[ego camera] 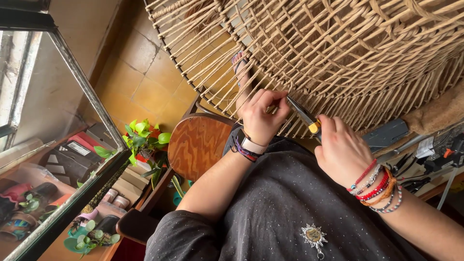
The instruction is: Weaving and securing wicker strands onto a large conical structure using a glue gun, scissors, and a stapler.
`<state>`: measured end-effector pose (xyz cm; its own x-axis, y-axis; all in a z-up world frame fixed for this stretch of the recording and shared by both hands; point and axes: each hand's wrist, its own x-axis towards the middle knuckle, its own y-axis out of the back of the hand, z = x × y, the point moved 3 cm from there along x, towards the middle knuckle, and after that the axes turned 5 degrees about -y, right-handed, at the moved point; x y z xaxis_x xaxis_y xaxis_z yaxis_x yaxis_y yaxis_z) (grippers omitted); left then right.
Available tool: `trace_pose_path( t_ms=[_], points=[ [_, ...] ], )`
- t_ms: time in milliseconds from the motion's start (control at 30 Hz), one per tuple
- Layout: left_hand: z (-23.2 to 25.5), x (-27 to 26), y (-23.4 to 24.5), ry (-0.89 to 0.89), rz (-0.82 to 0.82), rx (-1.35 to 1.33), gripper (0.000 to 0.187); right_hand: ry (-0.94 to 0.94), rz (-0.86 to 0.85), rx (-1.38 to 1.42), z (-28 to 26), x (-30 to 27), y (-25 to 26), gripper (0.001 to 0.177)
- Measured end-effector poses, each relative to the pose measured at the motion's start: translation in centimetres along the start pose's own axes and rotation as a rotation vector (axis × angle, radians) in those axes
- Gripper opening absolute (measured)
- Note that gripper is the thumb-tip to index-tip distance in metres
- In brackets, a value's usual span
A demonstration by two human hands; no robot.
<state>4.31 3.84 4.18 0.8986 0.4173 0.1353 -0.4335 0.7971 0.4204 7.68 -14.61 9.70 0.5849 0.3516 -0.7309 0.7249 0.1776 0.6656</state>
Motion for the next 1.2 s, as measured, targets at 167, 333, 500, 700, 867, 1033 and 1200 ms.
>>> trace_pose_path(
  t_ms=[167, 333, 500, 700, 867, 1033, 1200],
  points=[
    [0.2, 0.2, 0.3, -0.093, 0.028, 0.071, 0.011, 0.009, -0.015, -0.007, 0.3, 0.3, -0.2, 0.065],
    [0.1, 0.2, 0.1, -0.025, -0.018, 0.051, 0.01, 0.043, -0.021, -0.038, 0.5, 0.6, -0.3, 0.065],
    [0.5, 0.8, 0.5, -0.192, -0.01, 0.202, 0.01, -0.041, -0.087, -0.073, 0.6, 1.3, 0.4, 0.056],
    [-1.5, 0.1, -0.5, 0.028, -0.094, 0.101, 0.006, -0.022, -0.176, -0.074, 1.3, 1.1, 1.0, 0.053],
    [-1.9, -1.1, -1.1, 0.246, -0.063, -0.212, 0.006, 0.081, -0.09, 0.006, 2.0, 0.9, 0.7, 0.059],
    [-1.8, -1.3, -1.3, 0.28, -0.039, -0.238, 0.008, 0.088, -0.074, -0.005, 1.5, 0.7, 0.4, 0.061],
    [-1.9, -1.6, -1.6, 0.205, -0.043, -0.158, 0.007, 0.032, -0.094, -0.021, 1.3, 0.7, 0.8, 0.063]
  ],
)
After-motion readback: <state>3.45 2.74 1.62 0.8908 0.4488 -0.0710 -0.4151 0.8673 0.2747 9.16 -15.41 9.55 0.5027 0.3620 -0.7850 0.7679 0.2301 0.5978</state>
